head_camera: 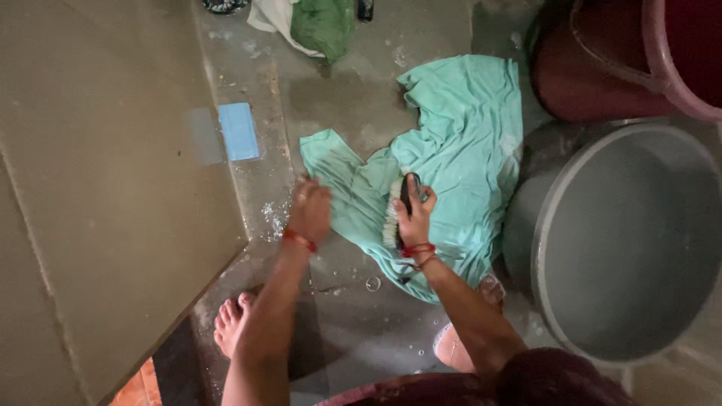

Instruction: The person hand-washes a light green shirt on a tiled floor using a bar of soap and a scrub brush. They scrub the fabric, rinse it in a metal basin, and wring it out.

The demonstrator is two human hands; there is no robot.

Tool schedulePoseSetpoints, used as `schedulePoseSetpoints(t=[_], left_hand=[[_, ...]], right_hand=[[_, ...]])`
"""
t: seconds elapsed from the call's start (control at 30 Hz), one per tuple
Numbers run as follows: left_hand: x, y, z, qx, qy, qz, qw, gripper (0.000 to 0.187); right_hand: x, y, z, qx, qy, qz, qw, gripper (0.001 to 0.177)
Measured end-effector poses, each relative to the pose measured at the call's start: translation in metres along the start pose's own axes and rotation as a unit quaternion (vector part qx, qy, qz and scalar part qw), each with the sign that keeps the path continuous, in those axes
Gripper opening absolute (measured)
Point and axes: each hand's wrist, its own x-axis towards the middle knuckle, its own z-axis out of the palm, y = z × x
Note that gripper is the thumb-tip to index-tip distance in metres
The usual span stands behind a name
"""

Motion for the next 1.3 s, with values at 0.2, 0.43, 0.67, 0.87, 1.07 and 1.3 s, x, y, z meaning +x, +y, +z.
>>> schedulePoseSetpoints(t=[0.2,0.43,0.67,0.87,1.07,1.3], left_hand=[[-0.091,0.048,0.019,-0.108,-0.006,0.114,0.988,0.048],[-0.128,0.030,0.011,-0.071,0.040,0.167,0.983,0.048],[-0.120,0.029,0.004,-0.072,0.073,0.154,0.983,0.044],[-0.118,0.032,0.005,-0.110,0.004,0.098,0.989,0.035],[-0.024,0.057,0.019,-0.126,0.032,0.072,0.989,0.023],[0.082,0.102,0.025,-0.133,-0.069,0.070,0.986,0.039]], right_hand=[[-0.001,-0.074,-0.027,-0.062,-0.050,-0.144,0.986,0.059],[0.103,-0.149,-0.001,-0.302,-0.325,-0.052,0.894,0.039],[0.066,-0.134,0.004,-0.070,-0.317,-0.295,0.899,0.036],[0.137,-0.036,-0.029,-0.018,-0.132,-0.089,0.987,0.059],[0.053,0.070,-0.083,-0.092,0.044,-0.110,0.989,0.064],[0.048,0.033,-0.051,-0.044,0.088,0.132,0.986,0.059]])
